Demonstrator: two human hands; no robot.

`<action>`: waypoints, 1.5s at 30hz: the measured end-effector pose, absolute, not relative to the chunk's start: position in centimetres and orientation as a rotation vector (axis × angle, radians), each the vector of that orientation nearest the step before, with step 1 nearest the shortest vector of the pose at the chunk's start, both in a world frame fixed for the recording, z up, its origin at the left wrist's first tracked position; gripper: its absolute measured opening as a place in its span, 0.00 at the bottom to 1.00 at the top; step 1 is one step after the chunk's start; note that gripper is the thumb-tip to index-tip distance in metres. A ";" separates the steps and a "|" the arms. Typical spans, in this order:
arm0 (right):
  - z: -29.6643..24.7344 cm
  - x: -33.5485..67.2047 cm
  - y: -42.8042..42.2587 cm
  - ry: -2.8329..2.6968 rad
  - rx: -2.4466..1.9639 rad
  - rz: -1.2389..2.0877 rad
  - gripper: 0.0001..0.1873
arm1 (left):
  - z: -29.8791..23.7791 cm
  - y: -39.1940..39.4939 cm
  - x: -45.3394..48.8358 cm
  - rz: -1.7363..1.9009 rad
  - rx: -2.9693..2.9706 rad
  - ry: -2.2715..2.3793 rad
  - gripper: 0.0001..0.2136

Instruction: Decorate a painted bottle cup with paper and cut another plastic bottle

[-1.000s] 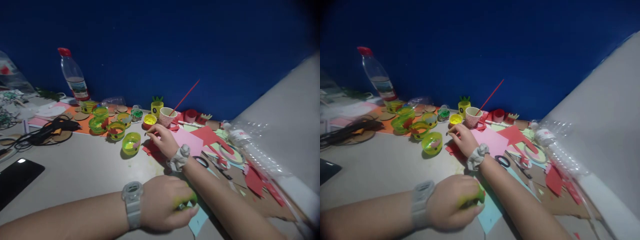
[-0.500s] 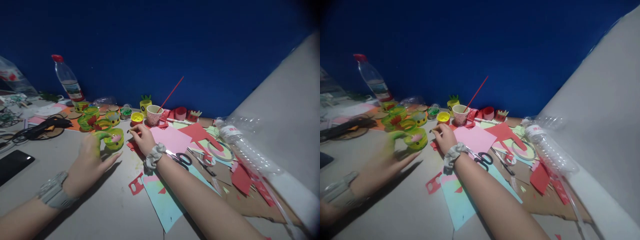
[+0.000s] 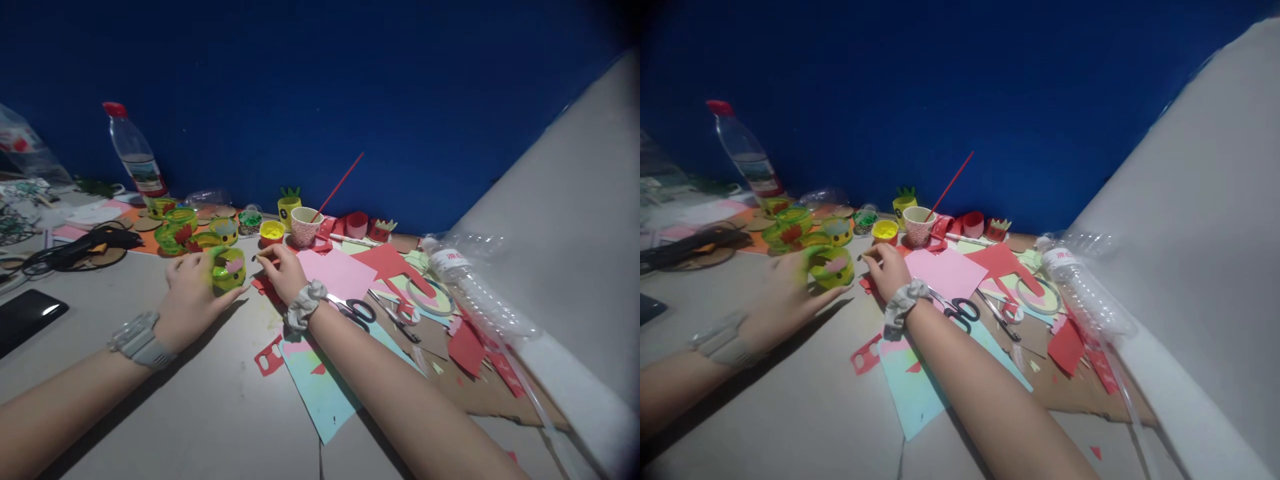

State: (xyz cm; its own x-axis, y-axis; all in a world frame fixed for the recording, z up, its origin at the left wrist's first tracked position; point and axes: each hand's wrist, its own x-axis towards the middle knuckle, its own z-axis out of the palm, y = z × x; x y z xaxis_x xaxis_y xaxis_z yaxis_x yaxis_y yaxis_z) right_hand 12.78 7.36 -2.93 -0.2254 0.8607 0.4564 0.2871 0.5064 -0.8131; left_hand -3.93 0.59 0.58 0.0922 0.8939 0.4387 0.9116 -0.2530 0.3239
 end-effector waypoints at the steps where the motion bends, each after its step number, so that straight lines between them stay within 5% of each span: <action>1: -2.9 12.8 7.3 -1.757 -0.971 0.727 0.06 | 0.5 0.8 -3.8 -0.838 -2.281 -1.886 0.23; 6: -2.6 12.9 7.2 -1.716 -0.976 0.721 0.05 | 0.0 1.3 -4.0 -0.890 -2.284 -1.830 0.18; 17: 1.2 13.4 6.7 -1.721 -0.853 0.937 0.08 | 0.0 1.1 -5.3 -1.560 -2.542 -2.066 0.29; 20: 3.6 14.1 6.2 -1.876 -0.779 1.066 0.05 | 0.4 1.1 -5.8 -1.572 -2.561 -2.154 0.33; 26: 4.7 13.7 5.3 -2.298 -0.817 0.797 0.04 | 0.3 1.2 -6.0 -1.615 -2.649 -2.196 0.39; 36: 3.1 13.1 5.2 -2.280 -0.865 0.797 0.04 | -0.5 1.9 -6.9 -1.638 -2.749 -2.005 0.32; 45: 3.2 13.1 5.1 -2.316 -0.865 0.696 0.04 | 0.0 1.6 -6.0 -1.607 -2.763 -2.150 0.36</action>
